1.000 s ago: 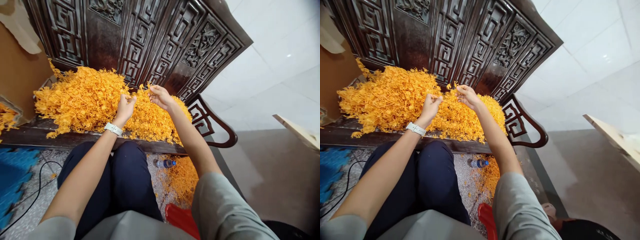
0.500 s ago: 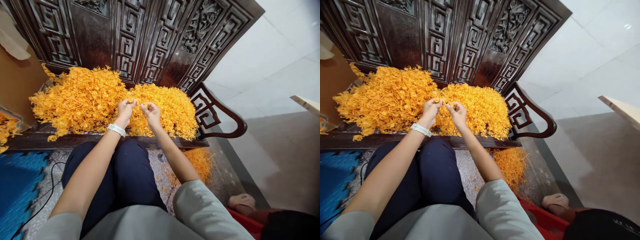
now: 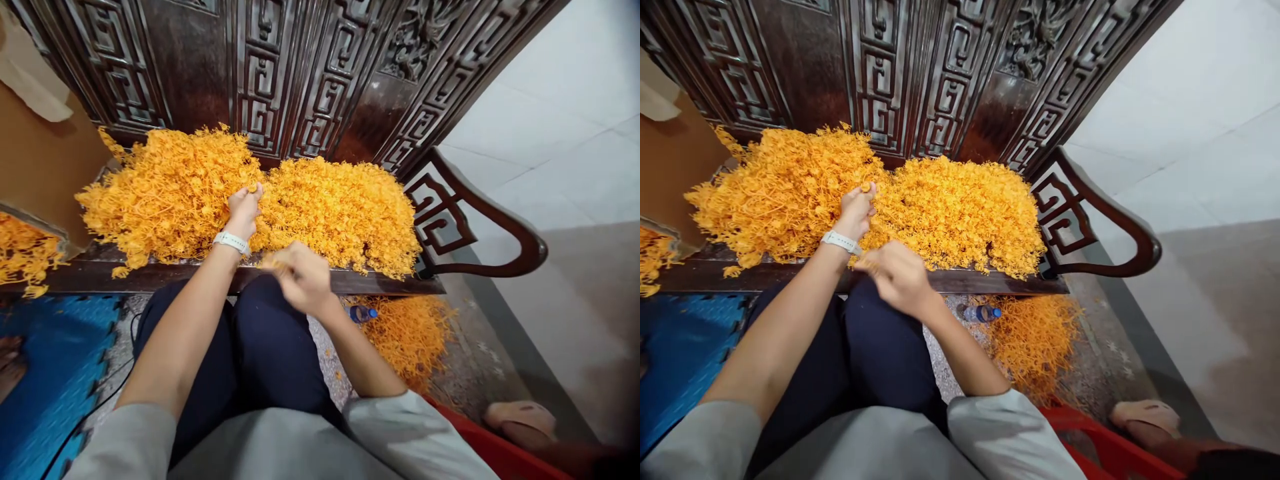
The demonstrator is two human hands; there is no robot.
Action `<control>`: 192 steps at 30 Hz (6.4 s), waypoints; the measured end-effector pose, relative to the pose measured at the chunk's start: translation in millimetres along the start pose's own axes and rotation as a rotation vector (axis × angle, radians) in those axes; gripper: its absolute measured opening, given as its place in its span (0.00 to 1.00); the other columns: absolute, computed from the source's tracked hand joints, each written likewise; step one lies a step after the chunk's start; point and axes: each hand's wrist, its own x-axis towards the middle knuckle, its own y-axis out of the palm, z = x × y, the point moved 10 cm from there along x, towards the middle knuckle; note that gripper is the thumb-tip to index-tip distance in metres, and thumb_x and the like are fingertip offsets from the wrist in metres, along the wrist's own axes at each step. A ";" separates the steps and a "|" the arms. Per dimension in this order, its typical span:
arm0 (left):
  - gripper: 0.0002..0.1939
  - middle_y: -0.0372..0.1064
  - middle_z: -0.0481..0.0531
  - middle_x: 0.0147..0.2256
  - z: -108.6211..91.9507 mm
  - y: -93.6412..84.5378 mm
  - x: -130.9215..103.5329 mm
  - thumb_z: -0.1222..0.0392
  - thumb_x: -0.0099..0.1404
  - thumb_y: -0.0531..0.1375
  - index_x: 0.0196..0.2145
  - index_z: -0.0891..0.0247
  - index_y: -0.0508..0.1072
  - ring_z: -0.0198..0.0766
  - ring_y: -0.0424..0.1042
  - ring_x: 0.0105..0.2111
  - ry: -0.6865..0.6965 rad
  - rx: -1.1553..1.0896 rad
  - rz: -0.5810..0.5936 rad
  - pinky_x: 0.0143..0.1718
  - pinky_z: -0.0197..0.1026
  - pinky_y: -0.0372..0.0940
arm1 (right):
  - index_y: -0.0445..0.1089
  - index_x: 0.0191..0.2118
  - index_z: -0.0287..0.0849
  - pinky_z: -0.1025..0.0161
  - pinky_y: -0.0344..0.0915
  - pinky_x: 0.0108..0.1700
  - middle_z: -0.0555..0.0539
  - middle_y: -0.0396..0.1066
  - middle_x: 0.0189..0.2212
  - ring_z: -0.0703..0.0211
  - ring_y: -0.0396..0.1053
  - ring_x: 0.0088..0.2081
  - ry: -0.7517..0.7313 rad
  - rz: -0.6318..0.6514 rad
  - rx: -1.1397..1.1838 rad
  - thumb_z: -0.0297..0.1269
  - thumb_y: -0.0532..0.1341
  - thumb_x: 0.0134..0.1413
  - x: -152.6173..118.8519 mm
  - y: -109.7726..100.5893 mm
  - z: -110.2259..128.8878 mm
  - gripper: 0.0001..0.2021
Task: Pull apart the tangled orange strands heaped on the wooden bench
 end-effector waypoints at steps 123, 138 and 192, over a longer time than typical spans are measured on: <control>0.22 0.70 0.50 0.21 -34.8 57.5 -64.2 0.45 0.77 0.55 0.41 0.63 0.83 0.38 0.67 0.22 0.540 0.780 0.638 0.26 0.38 0.59 | 0.72 0.24 0.48 0.62 0.57 0.23 0.55 0.73 0.20 0.71 0.65 0.19 -0.139 0.438 1.285 0.51 0.69 0.64 -46.6 -88.5 97.3 0.19; 0.21 0.66 0.46 0.21 -25.0 57.0 -86.2 0.41 0.74 0.62 0.39 0.63 0.80 0.27 0.59 0.17 -0.042 -0.040 0.676 0.18 0.31 0.57 | 0.73 0.60 0.46 0.59 0.69 0.37 0.48 0.75 0.36 0.59 0.70 0.34 0.871 -0.174 0.201 0.49 0.68 0.63 -69.7 -92.8 -110.8 0.24; 0.11 0.82 0.52 0.43 -30.6 22.4 -31.6 0.77 0.70 0.60 0.36 0.63 0.75 0.34 0.80 0.53 -0.015 -0.400 0.335 0.55 0.33 0.75 | 0.75 0.36 0.50 0.67 0.63 0.25 0.55 0.60 0.19 0.67 0.54 0.20 0.693 -0.239 0.891 0.58 0.61 0.67 -30.7 -69.2 -81.9 0.18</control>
